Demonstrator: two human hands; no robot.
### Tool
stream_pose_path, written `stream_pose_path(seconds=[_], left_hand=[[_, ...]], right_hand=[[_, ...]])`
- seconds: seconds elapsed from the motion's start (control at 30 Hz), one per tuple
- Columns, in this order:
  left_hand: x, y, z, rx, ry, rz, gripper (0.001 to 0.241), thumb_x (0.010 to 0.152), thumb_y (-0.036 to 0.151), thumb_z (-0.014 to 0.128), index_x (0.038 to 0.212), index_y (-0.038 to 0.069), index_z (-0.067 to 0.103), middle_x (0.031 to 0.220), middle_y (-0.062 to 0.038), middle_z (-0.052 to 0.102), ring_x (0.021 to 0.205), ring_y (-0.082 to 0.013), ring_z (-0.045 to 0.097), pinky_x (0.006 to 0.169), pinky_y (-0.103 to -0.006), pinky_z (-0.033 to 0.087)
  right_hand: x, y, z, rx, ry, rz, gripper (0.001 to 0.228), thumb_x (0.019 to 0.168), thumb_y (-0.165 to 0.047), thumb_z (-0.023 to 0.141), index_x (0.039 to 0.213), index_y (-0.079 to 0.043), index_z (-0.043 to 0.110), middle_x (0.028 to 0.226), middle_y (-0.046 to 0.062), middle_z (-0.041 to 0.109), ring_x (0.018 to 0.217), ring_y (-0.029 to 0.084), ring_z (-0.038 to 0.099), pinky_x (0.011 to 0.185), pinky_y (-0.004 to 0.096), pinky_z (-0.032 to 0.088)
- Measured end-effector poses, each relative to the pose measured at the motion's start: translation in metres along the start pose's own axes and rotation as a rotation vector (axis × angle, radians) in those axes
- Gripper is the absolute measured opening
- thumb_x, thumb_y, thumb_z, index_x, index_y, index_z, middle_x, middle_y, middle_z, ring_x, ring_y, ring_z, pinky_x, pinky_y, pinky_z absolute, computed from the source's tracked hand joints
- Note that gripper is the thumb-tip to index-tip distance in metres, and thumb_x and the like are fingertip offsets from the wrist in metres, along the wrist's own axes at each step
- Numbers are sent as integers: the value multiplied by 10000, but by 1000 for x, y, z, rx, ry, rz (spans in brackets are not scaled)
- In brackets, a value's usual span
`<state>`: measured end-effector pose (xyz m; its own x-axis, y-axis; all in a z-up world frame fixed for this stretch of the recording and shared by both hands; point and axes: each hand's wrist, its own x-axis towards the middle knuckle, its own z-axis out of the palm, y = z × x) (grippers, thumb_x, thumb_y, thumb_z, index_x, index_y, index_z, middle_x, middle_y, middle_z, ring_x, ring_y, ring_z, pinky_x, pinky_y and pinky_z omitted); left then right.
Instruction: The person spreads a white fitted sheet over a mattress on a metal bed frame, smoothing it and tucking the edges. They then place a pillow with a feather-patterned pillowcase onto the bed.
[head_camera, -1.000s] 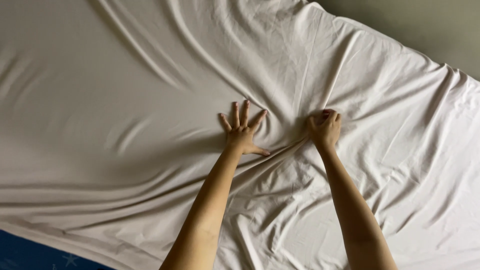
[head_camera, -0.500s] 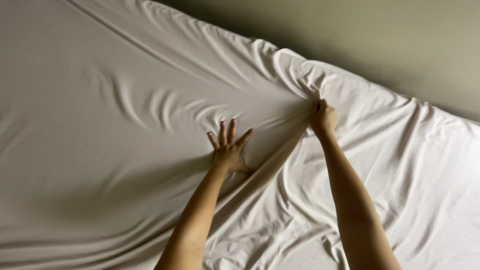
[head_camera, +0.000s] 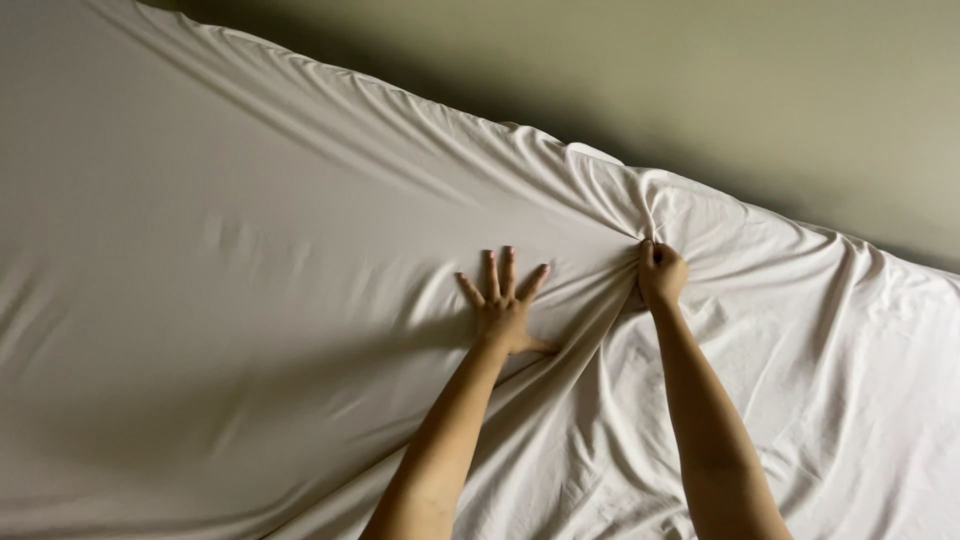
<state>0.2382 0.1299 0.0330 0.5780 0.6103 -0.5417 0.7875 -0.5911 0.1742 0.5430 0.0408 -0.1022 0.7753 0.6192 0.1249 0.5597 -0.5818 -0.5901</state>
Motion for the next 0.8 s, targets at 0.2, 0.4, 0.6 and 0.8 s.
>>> stream_pose_path(seconds=[0.2,0.4,0.6,0.8], left_hand=[[9,-5,-1,-73,-56,28,1578,385,886,806,1587,499,-139,1693,-158,-268,1508,-465,-287,1038,-867,-99],[19,-10,-1,-70,-46,88,1512,456,881,773,1606,493,-129,1679,-149,-316,1485,-452,-335,1033,-848,-120],[23,-3,-6,-120,-108,33,1235,606,965,522,1588,529,-86,1679,-88,-321,1495,-411,-355,1046,-812,-184],[31,-5,13,-104,-38,43,1191,646,989,458,1588,519,-99,1689,-89,-293,1511,-405,-327,1045,-827,-178]], right_hand=[[32,-74,-28,147,17,194,598,846,-542,806,1001,6,624,787,145,727,651,261,712,656,402,582],[80,-49,18,-197,-97,-22,368,999,-429,676,913,-74,719,838,170,716,713,390,669,608,496,524],[85,-37,14,3,83,6,500,1014,-431,693,745,-11,653,689,186,653,612,351,642,633,459,513],[47,15,-31,-130,140,1,632,953,-631,671,1198,-51,614,1210,225,628,1150,399,558,1026,545,382]])
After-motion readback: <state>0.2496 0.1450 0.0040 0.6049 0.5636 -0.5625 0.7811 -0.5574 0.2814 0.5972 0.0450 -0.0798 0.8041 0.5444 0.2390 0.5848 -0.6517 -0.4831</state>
